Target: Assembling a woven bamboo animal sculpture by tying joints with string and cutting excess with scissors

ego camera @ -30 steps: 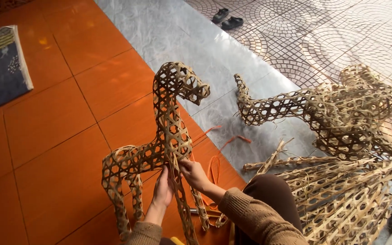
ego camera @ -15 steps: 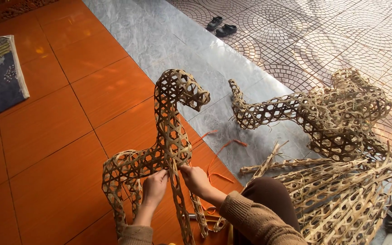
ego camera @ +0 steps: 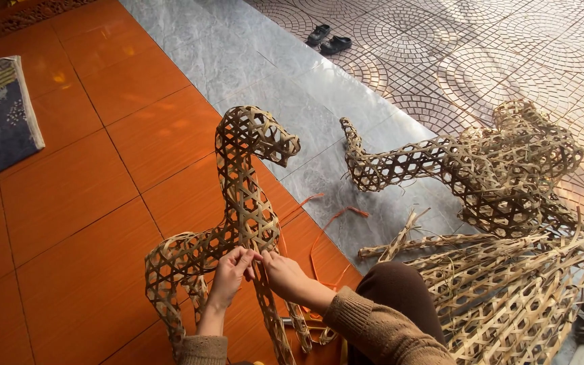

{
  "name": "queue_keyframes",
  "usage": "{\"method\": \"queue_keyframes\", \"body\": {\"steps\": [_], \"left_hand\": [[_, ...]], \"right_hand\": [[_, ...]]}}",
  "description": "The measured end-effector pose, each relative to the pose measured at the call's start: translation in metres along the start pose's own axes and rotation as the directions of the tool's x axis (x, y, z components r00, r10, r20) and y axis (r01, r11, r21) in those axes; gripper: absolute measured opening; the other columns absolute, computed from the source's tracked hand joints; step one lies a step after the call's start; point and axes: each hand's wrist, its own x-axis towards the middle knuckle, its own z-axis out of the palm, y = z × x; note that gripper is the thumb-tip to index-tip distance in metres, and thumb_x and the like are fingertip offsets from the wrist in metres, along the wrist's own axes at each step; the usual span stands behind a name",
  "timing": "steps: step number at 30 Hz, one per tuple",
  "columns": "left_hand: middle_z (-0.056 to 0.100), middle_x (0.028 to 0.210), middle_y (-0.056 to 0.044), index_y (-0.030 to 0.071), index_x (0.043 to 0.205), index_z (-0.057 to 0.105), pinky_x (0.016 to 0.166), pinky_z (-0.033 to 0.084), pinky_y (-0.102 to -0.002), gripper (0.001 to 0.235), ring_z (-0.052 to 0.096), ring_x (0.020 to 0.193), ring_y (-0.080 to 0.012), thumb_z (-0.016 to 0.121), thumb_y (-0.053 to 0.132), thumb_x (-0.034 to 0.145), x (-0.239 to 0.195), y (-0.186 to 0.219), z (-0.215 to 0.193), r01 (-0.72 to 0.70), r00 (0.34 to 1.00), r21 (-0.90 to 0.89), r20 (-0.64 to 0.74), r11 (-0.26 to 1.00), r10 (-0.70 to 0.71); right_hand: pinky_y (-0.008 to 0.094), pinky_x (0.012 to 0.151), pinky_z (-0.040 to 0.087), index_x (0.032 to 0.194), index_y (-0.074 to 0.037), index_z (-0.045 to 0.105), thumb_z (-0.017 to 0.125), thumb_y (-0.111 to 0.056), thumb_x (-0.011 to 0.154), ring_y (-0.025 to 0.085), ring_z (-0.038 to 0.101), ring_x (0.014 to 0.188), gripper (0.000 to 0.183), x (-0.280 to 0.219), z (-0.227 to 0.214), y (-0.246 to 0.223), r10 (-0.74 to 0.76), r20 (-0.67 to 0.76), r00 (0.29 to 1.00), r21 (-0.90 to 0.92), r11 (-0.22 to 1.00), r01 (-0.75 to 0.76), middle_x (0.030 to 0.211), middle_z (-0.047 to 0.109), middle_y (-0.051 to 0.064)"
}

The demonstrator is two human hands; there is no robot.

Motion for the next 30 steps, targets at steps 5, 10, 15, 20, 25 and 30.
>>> {"method": "queue_keyframes", "body": {"steps": [5, 10, 15, 20, 25, 30], "left_hand": [[0.064, 0.074, -0.006, 0.006, 0.086, 0.066, 0.069, 0.05, -0.027, 0.031, 0.06, 0.071, -0.0167, 0.055, 0.035, 0.093, -0.002, -0.007, 0.006, 0.036, 0.999, 0.04, -0.033, 0.999, -0.035], [0.073, 0.104, -0.012, 0.005, 0.108, 0.063, 0.095, 0.06, -0.03, 0.02, 0.071, 0.101, -0.0207, 0.054, -0.003, 0.092, -0.005, -0.005, 0.017, 0.168, 0.986, 0.196, -0.05, 0.966, -0.161], [0.078, 0.088, -0.006, 0.008, 0.096, 0.072, 0.07, 0.066, -0.023, 0.013, 0.073, 0.076, -0.0155, 0.063, 0.016, 0.092, -0.005, -0.015, 0.01, -0.043, 0.99, 0.323, -0.11, 0.945, 0.083], [0.077, 0.098, -0.007, 0.006, 0.097, 0.072, 0.086, 0.064, -0.029, 0.019, 0.072, 0.093, -0.0167, 0.058, -0.004, 0.088, -0.006, -0.01, 0.002, 0.006, 0.997, 0.278, -0.073, 0.961, 0.015], [0.068, 0.069, -0.009, 0.005, 0.082, 0.071, 0.067, 0.056, -0.031, 0.013, 0.061, 0.068, -0.0134, 0.063, -0.005, 0.083, -0.006, -0.011, 0.002, -0.024, 0.993, 0.142, -0.109, 0.99, 0.04], [0.07, 0.082, -0.013, 0.0, 0.078, 0.058, 0.071, 0.054, -0.026, 0.025, 0.064, 0.077, -0.014, 0.083, 0.001, 0.075, -0.002, -0.01, 0.0, 0.038, 0.993, -0.216, -0.105, 0.976, -0.062]], "right_hand": [[0.044, 0.046, 0.051, 0.1, -0.002, 0.05, 0.047, 0.002, 0.091, 0.03, 0.06, 0.055, 0.01, -0.015, -0.022, -0.016, -0.239, -0.281, 0.929, -0.075, 0.971, 0.227, 0.077, 0.061, 0.012], [0.045, 0.045, 0.045, 0.134, -0.011, 0.038, 0.044, 0.001, 0.088, 0.033, 0.06, 0.054, 0.048, -0.018, -0.026, -0.026, -0.295, -0.266, 0.918, 0.094, 0.939, 0.33, 0.087, 0.067, 0.015], [0.027, 0.04, 0.05, 0.117, -0.009, 0.058, 0.043, -0.023, 0.104, 0.014, 0.06, 0.051, 0.024, -0.001, -0.037, -0.013, -0.375, -0.356, 0.856, -0.008, 0.917, 0.398, 0.077, 0.068, 0.004], [0.037, 0.065, 0.056, 0.123, -0.01, 0.061, 0.052, -0.002, 0.094, 0.022, 0.059, 0.079, 0.032, 0.004, -0.048, 0.003, -0.488, -0.309, 0.816, -0.036, 0.864, 0.503, 0.094, 0.06, 0.008], [0.026, 0.065, 0.054, 0.094, -0.007, 0.068, 0.058, -0.009, 0.095, 0.02, 0.063, 0.072, 0.01, 0.016, -0.019, 0.027, -0.5, -0.383, 0.777, -0.054, 0.852, 0.521, 0.08, 0.062, 0.009], [0.042, 0.074, 0.054, 0.085, -0.006, 0.059, 0.067, -0.009, 0.089, 0.035, 0.063, 0.095, 0.009, 0.009, -0.026, 0.016, -0.457, -0.297, 0.839, 0.249, 0.811, 0.529, 0.102, 0.062, 0.014]]}}
